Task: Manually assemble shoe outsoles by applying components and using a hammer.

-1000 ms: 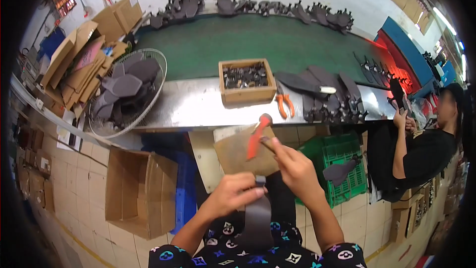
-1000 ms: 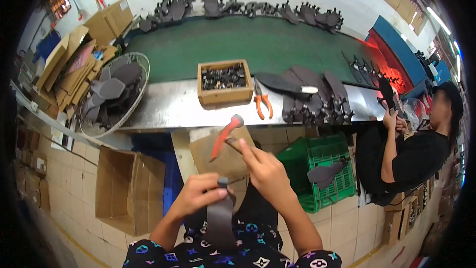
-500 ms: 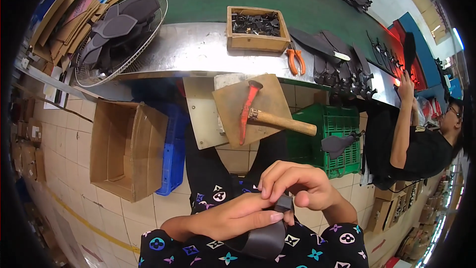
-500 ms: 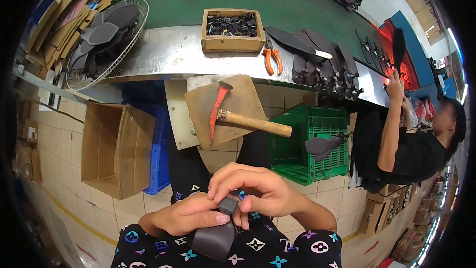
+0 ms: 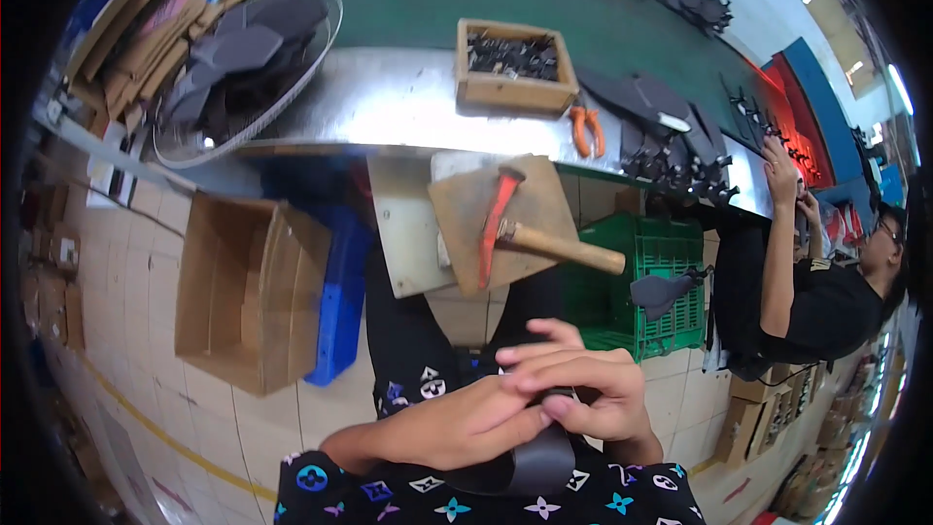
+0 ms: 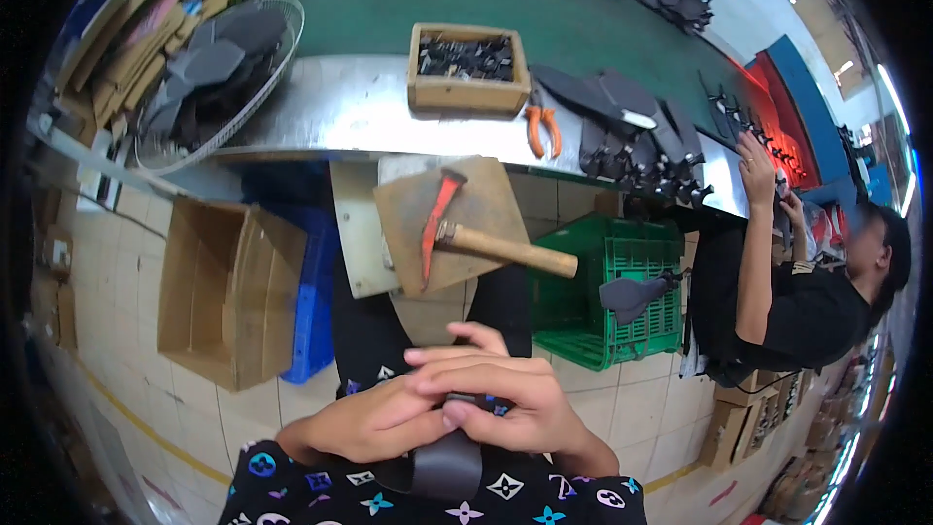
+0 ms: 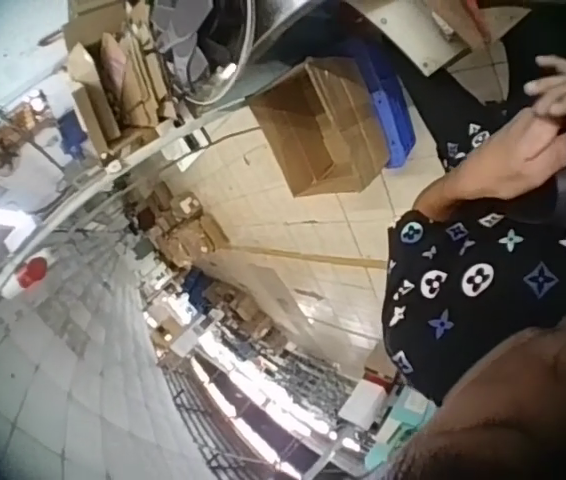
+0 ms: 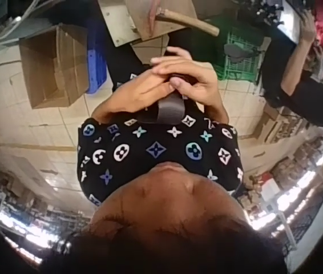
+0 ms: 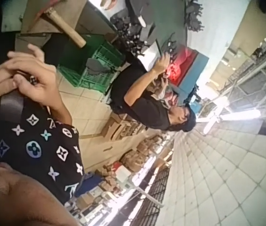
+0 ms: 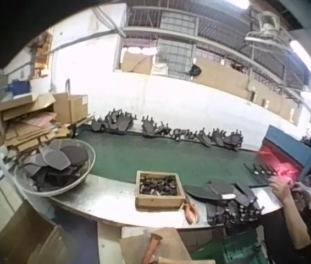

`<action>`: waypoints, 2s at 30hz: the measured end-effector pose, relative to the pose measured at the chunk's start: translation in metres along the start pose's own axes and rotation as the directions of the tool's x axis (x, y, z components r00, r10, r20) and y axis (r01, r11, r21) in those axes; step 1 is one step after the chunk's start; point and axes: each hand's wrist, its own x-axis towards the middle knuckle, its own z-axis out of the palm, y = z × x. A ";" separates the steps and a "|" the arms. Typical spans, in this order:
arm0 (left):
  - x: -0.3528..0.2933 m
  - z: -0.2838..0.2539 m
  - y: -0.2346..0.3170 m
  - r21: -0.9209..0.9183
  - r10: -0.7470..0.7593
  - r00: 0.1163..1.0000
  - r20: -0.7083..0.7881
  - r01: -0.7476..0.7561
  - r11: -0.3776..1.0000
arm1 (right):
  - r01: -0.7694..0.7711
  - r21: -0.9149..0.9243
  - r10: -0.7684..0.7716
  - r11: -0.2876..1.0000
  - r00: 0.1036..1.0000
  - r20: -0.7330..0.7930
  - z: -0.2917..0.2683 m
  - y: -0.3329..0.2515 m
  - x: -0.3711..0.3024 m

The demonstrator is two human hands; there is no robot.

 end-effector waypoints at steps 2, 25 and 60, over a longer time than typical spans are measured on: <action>0.015 -0.007 -0.034 0.173 0.054 0.989 -0.138 -0.029 0.985 | -0.080 -0.013 0.078 0.997 0.991 -0.111 -0.003 0.007 0.002; -0.087 -0.219 0.070 0.526 0.777 -0.161 -0.608 0.652 0.546 | -0.306 -0.952 -0.478 0.013 0.834 -0.275 -0.303 0.136 0.143; 0.215 -0.310 0.015 0.855 0.661 0.641 -0.389 0.519 0.000 | -0.222 0.411 0.463 0.885 0.306 -0.832 -0.073 0.140 -0.136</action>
